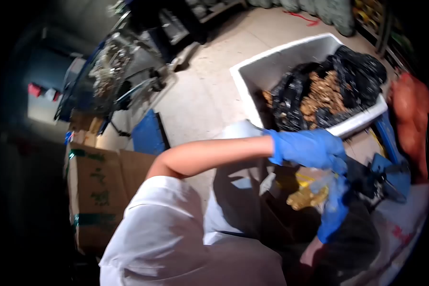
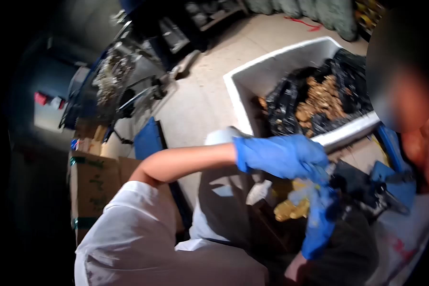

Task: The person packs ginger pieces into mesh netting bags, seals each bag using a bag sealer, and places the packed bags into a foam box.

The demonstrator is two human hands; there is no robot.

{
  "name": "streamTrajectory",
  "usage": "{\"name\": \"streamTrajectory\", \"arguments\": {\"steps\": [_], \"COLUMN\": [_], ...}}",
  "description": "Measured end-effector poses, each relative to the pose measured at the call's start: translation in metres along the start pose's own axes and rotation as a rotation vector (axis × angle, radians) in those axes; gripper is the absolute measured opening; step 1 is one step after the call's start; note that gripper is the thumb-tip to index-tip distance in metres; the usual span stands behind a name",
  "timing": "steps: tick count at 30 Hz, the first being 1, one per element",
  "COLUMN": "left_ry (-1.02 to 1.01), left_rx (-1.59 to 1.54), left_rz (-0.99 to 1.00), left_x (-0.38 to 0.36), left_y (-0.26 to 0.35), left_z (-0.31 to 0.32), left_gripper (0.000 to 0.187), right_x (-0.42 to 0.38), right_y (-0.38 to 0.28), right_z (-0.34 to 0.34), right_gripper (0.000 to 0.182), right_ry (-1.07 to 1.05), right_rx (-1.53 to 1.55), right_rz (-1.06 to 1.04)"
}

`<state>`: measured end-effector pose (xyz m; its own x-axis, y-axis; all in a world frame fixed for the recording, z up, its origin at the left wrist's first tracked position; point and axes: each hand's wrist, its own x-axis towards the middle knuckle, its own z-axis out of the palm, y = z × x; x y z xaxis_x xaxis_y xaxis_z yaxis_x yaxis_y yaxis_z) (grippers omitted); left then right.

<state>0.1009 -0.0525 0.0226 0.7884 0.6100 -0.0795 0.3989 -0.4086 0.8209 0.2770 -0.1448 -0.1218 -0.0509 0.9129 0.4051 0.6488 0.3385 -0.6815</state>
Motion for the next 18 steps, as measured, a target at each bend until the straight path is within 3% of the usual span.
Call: {"name": "streamTrajectory", "arguments": {"steps": [1, 2, 3, 5, 7, 8, 9, 12, 13, 15, 17, 18], "left_ry": [0.056, 0.03, 0.055, 0.039, 0.081, 0.057, 0.024, 0.187, 0.324, 0.247, 0.263, 0.138], "left_rx": [-0.159, -0.256, -0.242, -0.159, -0.337, -0.456, -0.345, -0.708, -0.68, -0.669, -0.46, -0.456], "left_rz": [0.043, -0.042, -0.009, -0.006, -0.041, -0.18, -0.131, -0.276, -0.275, -0.267, 0.118, 0.164], "left_x": [0.004, 0.003, 0.003, 0.004, 0.006, 0.007, 0.011, 0.013, 0.019, 0.017, 0.027, 0.027], "left_y": [-0.013, -0.009, -0.014, -0.012, -0.011, -0.007, -0.007, 0.0, -0.008, 0.0, 0.003, 0.0], "left_z": [0.01, 0.008, 0.008, 0.003, 0.005, 0.005, 0.004, 0.001, -0.001, -0.004, 0.009, 0.01], "left_gripper": [0.022, 0.022, 0.018, 0.013, 0.01, 0.011, 0.013, 0.012, 0.018, 0.032, 0.052, 0.066], "right_x": [0.024, 0.035, 0.043, 0.042, 0.044, 0.043, 0.043, 0.037, 0.032, 0.03, 0.029, 0.029], "right_y": [-0.031, -0.051, -0.065, -0.063, -0.062, -0.06, -0.058, -0.05, -0.046, -0.045, -0.042, -0.041], "right_z": [-0.011, -0.018, -0.022, -0.017, -0.02, -0.021, -0.021, -0.027, -0.03, -0.034, -0.033, -0.031], "right_gripper": [0.016, 0.013, 0.011, 0.011, 0.01, 0.01, 0.01, 0.011, 0.012, 0.013, 0.013, 0.011], "right_ry": [-0.044, -0.059, -0.079, -0.018, 0.032, 0.061, 0.093, 0.09, 0.051, 0.051, 0.016, 0.047], "right_rx": [0.287, 0.476, 0.598, 0.575, 0.584, 0.552, 0.525, 0.497, 0.501, 0.506, 0.521, 0.508], "right_rz": [0.09, 0.148, 0.182, 0.143, 0.127, 0.104, 0.08, 0.101, 0.141, 0.172, 0.141, 0.101]}}
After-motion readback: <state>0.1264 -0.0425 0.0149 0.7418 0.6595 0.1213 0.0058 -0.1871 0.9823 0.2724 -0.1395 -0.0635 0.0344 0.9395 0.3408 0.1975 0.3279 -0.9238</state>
